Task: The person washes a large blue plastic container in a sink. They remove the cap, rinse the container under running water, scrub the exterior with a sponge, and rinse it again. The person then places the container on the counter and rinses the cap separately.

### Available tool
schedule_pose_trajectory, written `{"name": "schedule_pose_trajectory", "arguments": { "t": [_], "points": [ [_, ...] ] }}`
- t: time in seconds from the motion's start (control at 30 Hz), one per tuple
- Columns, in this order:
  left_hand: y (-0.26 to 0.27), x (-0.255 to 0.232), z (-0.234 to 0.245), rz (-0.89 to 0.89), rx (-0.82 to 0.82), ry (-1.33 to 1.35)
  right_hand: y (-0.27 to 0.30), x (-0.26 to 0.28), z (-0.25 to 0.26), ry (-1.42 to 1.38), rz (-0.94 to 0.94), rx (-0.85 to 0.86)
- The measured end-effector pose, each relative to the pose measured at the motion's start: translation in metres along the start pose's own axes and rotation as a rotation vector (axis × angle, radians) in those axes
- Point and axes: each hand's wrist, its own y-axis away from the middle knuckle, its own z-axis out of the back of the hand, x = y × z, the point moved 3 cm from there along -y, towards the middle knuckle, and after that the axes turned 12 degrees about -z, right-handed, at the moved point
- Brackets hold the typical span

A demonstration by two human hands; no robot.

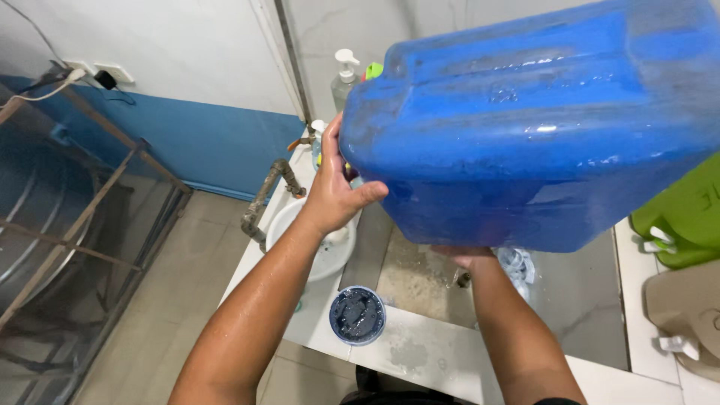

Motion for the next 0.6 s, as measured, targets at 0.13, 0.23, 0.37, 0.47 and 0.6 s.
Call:
{"name": "schedule_pose_trajectory", "arguments": {
  "t": [0.13,0.23,0.37,0.47,0.6],
  "points": [
    [-0.003,0.016,-0.006,0.159,0.144,-0.102,0.034,0.006,0.056,-0.237,-0.027,-0.2],
    [0.006,0.04,0.004,0.166,0.172,-0.227,0.073,0.018,0.114,-0.324,0.184,-0.346],
    [0.001,0.059,0.017,0.184,0.067,-0.099,0.134,0.065,0.161,0.276,0.58,-0.628],
    [-0.009,0.055,0.007,0.068,0.036,-0.101,0.166,0.107,0.17,0.922,0.822,-0.859],
    [-0.017,0.051,-0.044,-0.144,0.126,-0.207,0.147,0.136,0.146,0.988,0.715,-1.06]
  ]
}}
